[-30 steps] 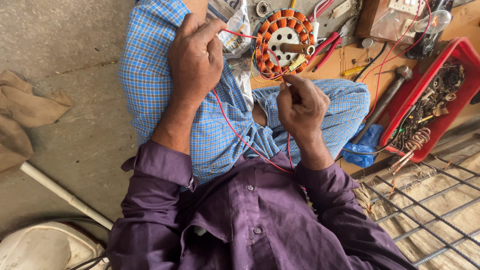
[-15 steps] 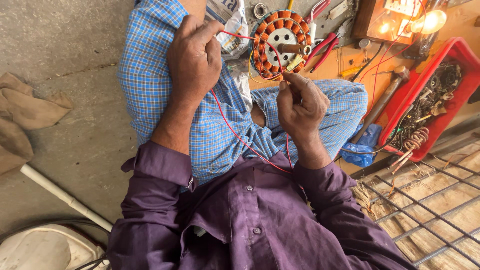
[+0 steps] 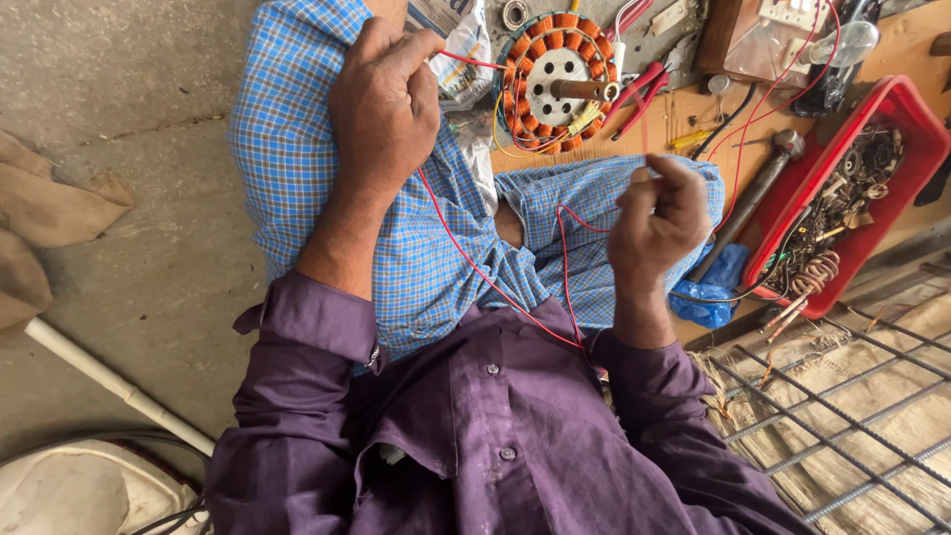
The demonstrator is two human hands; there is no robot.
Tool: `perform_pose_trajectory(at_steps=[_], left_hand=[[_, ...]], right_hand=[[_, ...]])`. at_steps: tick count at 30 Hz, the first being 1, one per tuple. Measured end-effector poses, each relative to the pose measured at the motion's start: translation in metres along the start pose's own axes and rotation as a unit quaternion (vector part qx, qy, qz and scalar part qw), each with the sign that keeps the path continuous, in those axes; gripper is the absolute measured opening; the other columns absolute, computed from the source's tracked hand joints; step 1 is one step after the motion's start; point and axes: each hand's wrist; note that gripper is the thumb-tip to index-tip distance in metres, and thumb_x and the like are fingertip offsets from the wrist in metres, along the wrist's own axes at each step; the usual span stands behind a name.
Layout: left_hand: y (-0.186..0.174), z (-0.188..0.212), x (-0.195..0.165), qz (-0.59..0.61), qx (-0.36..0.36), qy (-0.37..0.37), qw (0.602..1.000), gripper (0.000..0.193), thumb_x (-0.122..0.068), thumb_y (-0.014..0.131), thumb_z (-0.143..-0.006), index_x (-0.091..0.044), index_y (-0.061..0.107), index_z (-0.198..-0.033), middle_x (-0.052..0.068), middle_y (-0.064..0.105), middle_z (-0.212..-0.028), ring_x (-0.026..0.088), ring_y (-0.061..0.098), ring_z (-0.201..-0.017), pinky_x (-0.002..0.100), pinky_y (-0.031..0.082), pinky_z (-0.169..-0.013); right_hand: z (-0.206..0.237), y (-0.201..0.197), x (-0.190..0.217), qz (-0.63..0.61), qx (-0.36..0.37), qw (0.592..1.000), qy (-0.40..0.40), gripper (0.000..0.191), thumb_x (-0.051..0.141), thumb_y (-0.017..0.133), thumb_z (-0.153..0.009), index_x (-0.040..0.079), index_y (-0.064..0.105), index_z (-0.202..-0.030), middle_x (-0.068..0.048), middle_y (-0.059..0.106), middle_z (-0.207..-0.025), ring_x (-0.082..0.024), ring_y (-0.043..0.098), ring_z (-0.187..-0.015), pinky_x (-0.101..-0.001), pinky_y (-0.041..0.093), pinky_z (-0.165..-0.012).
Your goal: The person sits on the floor repairing a fan motor stator with orange windings. They unwrap newspaper, handle the stator, tap a bearing into place with a hammer, sort parts from a red tray, and strip and position red winding wires on the coils.
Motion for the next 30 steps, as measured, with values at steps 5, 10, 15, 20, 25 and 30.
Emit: perform_pose_trajectory(at_steps=[5, 10, 15, 20, 25, 30], left_hand=[[0.0, 0.001, -0.002, -0.004, 0.001, -0.001, 1.0, 0.018, 0.003, 0.063, -0.096, -0.006, 0.075, -0.108, 0.012, 0.067, -0.102, 0.031, 0.069, -0.093, 0.04, 0.056, -0.079], [0.0, 0.003, -0.003, 0.037, -0.038, -0.061, 0.997, 0.019, 0.002, 0.062, -0.101, -0.005, 0.074, -0.115, 0.012, 0.064, -0.101, 0.029, 0.07, -0.091, 0.04, 0.057, -0.079], [0.003, 0.005, -0.002, -0.063, 0.017, -0.02, 0.998, 0.02, -0.002, 0.064, -0.095, -0.007, 0.075, -0.11, 0.012, 0.069, -0.104, 0.032, 0.07, -0.095, 0.043, 0.056, -0.078], [0.001, 0.007, -0.001, -0.04, 0.032, -0.021, 0.998, 0.018, -0.004, 0.064, -0.094, -0.007, 0.077, -0.105, 0.012, 0.071, -0.103, 0.033, 0.07, -0.094, 0.043, 0.055, -0.079], [-0.003, 0.008, -0.004, -0.001, -0.01, -0.042, 0.999, 0.02, -0.002, 0.062, -0.094, -0.006, 0.077, -0.105, 0.015, 0.068, -0.096, 0.034, 0.068, -0.089, 0.044, 0.055, -0.079], [-0.002, 0.015, -0.004, -0.009, 0.025, -0.01, 1.0, 0.02, -0.003, 0.062, -0.093, -0.007, 0.078, -0.104, 0.013, 0.07, -0.096, 0.034, 0.069, -0.089, 0.044, 0.056, -0.077]], right_hand=[[0.001, -0.003, 0.0, -0.14, 0.078, 0.982, 0.104, 0.01, -0.002, 0.062, -0.103, -0.002, 0.066, -0.111, -0.001, 0.063, -0.075, -0.006, 0.058, -0.061, -0.0204, 0.043, -0.056], [0.007, -0.005, 0.006, -0.184, 0.113, 0.965, 0.146, 0.01, -0.005, 0.06, -0.1, -0.003, 0.069, -0.106, -0.001, 0.065, -0.076, -0.006, 0.058, -0.06, -0.0201, 0.043, -0.055], [0.008, -0.007, -0.002, -0.2, 0.076, 0.971, 0.109, 0.01, -0.004, 0.06, -0.102, -0.004, 0.068, -0.109, -0.003, 0.064, -0.079, -0.008, 0.057, -0.062, -0.0225, 0.043, -0.057], [-0.009, -0.005, -0.022, -0.236, -0.027, 0.964, 0.115, 0.014, 0.002, 0.059, -0.105, -0.002, 0.063, -0.117, -0.003, 0.063, -0.083, -0.008, 0.055, -0.062, -0.0228, 0.043, -0.054], [-0.014, -0.004, -0.049, -0.261, 0.096, 0.932, 0.231, 0.018, 0.009, 0.06, -0.108, -0.001, 0.064, -0.122, -0.005, 0.066, -0.08, -0.009, 0.057, -0.064, -0.0218, 0.046, -0.059], [0.015, -0.023, -0.059, -0.326, 0.085, 0.909, 0.245, 0.017, 0.006, 0.059, -0.108, -0.002, 0.064, -0.122, -0.007, 0.065, -0.081, -0.01, 0.057, -0.065, -0.0229, 0.043, -0.059]])
Point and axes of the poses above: each hand's wrist, its own z-axis away from the middle knuckle, its own y-axis out of the palm, x = y × z
